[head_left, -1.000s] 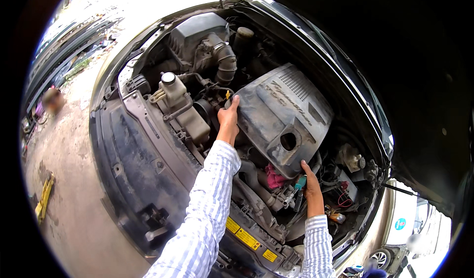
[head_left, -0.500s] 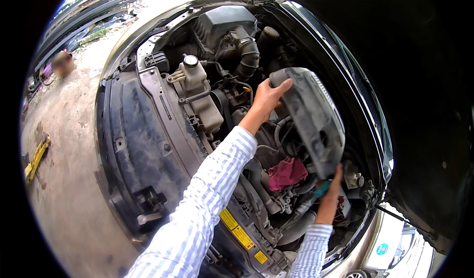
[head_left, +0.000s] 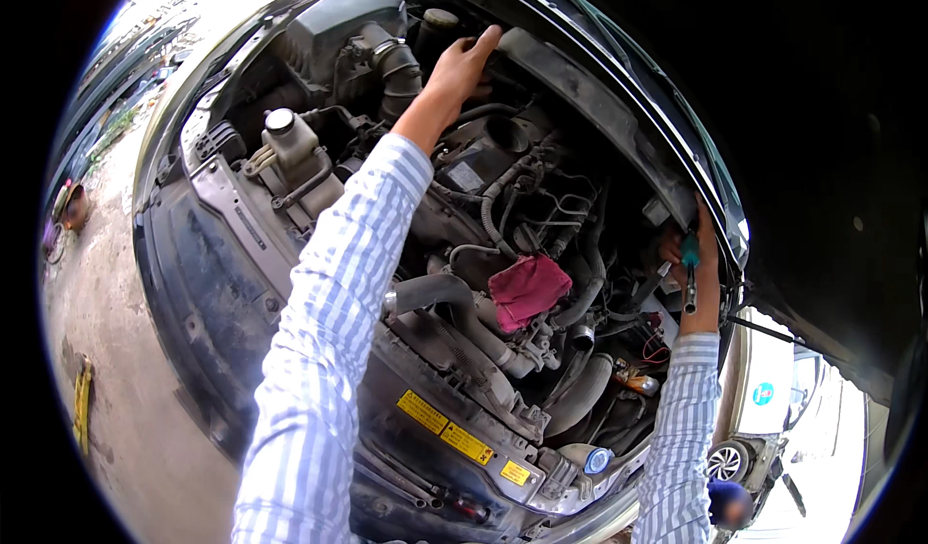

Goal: The person works on a car engine with the hood open, using a screwdriver to manipulate components and hoses. They remove a plastic engine cover and use a rag to wipe parts while adjusting connections within the engine bay.

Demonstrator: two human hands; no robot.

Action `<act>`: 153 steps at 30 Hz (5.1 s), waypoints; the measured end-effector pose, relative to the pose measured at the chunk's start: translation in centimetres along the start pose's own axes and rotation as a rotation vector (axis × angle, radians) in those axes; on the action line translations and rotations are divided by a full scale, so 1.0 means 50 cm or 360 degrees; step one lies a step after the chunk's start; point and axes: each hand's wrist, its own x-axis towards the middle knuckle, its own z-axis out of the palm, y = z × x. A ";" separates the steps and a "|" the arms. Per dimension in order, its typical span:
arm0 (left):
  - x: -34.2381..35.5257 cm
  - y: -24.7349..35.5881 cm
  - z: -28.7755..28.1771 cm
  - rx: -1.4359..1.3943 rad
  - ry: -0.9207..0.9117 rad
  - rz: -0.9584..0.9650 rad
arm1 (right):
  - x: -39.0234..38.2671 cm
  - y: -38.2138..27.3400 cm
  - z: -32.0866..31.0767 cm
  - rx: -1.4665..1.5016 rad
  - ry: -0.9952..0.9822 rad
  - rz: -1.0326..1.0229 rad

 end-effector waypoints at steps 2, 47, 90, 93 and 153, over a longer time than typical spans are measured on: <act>0.035 0.046 0.052 0.0249 -0.0140 0.0168 | 0.006 -0.022 0.006 0.0052 0.0164 0.0023; -0.006 0.120 0.221 0.1753 -0.0242 0.2085 | 0.041 -0.127 -0.010 0.0167 0.0098 -0.0425; -0.039 0.091 0.368 0.2124 0.0144 0.1996 | 0.197 -0.122 -0.116 -0.2608 0.1152 -0.1355; -0.057 0.087 0.346 0.2225 0.0129 0.1951 | 0.142 -0.105 -0.096 -0.2358 0.0933 -0.1226; -0.169 -0.030 0.272 0.0477 -0.1282 0.0084 | 0.320 0.255 0.061 -0.2428 0.0148 -0.1502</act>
